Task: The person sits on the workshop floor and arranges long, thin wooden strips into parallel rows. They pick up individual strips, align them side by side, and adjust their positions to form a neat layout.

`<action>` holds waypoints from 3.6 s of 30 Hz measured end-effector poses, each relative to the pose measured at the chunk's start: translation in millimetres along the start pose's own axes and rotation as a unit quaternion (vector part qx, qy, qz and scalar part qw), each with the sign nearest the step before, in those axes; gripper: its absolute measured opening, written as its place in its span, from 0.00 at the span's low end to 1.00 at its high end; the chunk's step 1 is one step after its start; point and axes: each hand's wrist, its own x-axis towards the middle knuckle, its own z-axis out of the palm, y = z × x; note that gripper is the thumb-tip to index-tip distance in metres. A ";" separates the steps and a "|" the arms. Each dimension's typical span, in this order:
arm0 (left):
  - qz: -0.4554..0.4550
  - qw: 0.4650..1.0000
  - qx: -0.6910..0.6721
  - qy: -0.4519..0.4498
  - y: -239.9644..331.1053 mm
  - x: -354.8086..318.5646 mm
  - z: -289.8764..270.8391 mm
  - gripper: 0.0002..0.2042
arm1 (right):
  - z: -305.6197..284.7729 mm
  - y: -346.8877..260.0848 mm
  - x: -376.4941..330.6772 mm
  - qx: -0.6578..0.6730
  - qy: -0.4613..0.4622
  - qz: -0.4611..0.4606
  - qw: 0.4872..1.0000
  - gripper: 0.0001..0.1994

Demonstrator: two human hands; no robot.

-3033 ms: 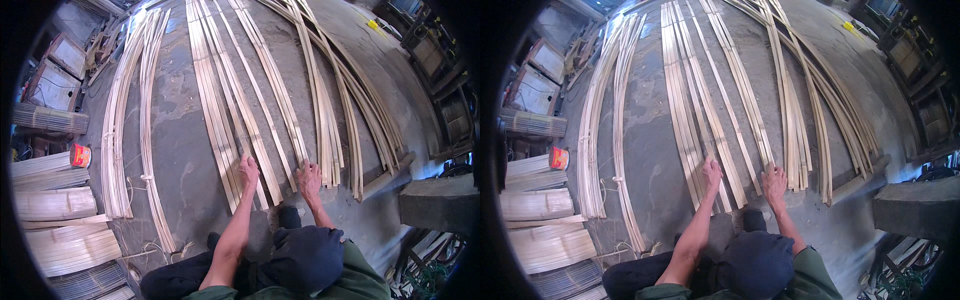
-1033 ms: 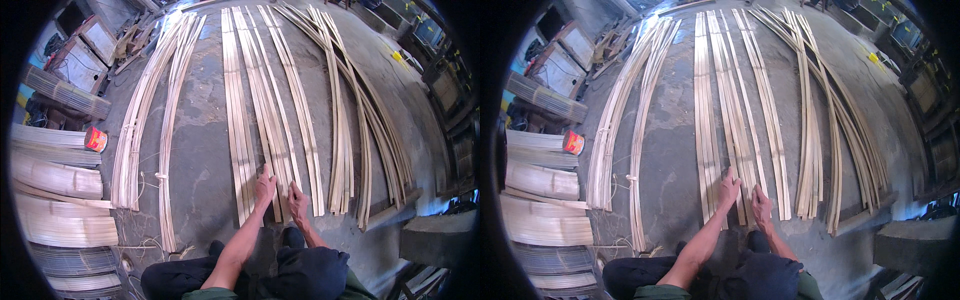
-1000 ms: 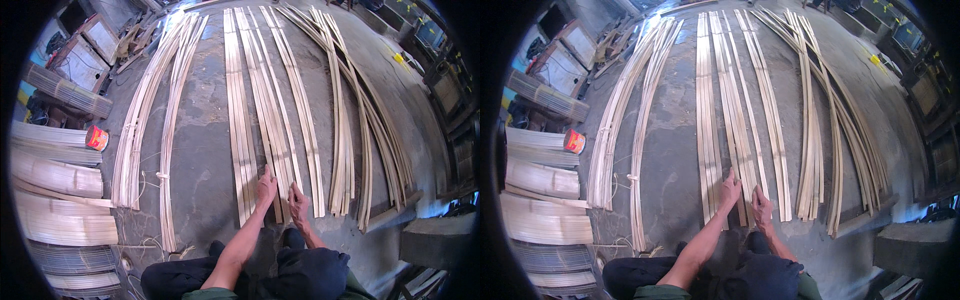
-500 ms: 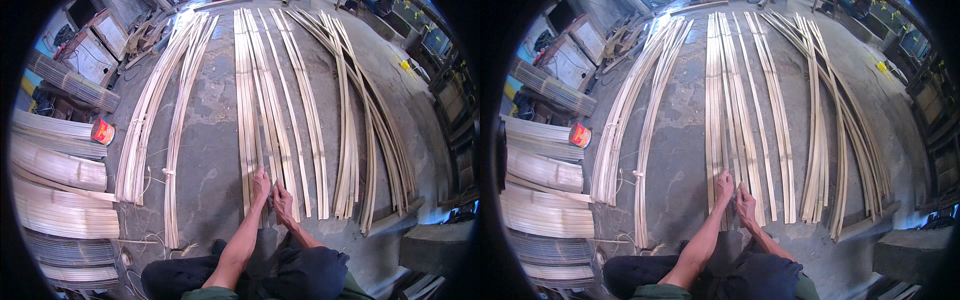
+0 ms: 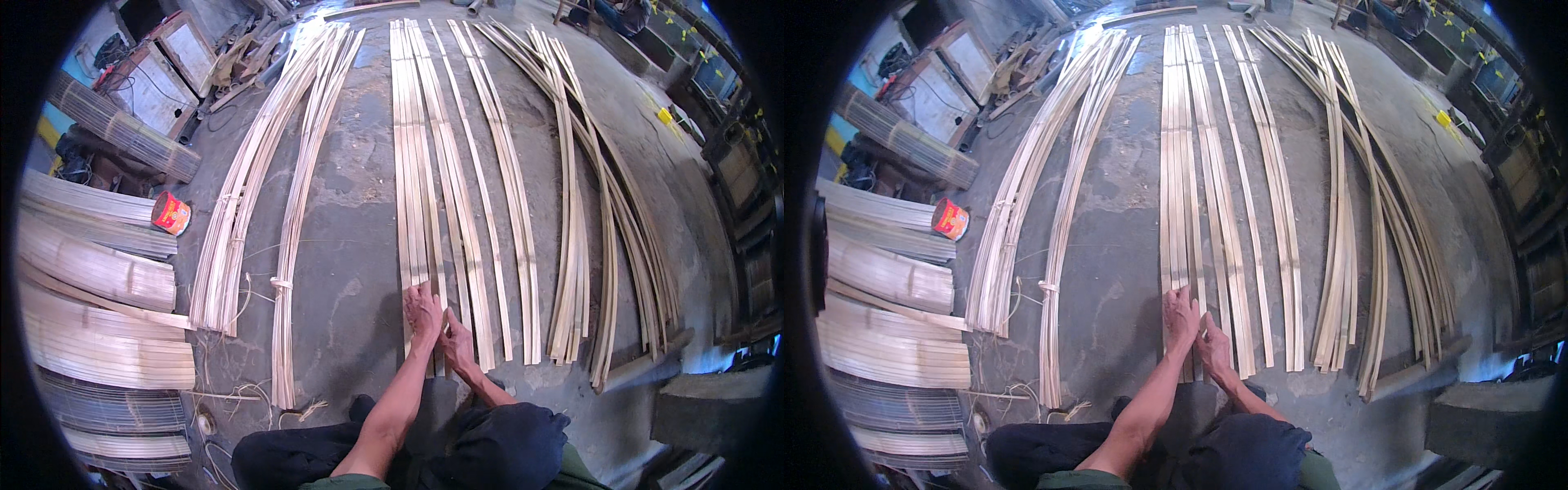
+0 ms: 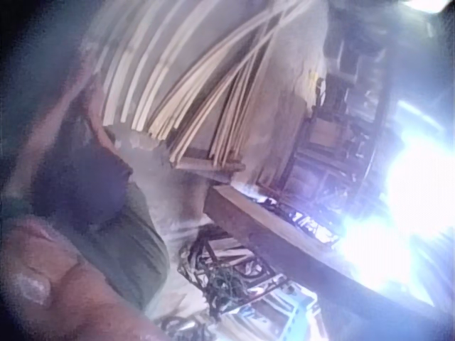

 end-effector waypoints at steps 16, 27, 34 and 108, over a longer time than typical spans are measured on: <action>-0.055 0.997 -0.025 0.046 -9.5 -0.8 19.7 0.19 | -20.4 -20.2 3.4 0.017 -0.005 0.051 0.999 0.33; -0.145 0.963 -0.218 0.067 25.8 6.8 11.7 0.14 | -33.2 -16.7 -2.7 0.111 0.094 0.022 0.989 0.25; -0.080 0.959 -0.198 0.188 21.8 22.0 -12.8 0.12 | -8.1 -10.1 5.2 0.126 0.059 0.028 0.990 0.23; 0.127 0.989 0.064 -0.040 -23.5 -8.4 14.1 0.24 | -8.1 8.1 -14.8 -0.020 -0.014 -0.046 0.999 0.27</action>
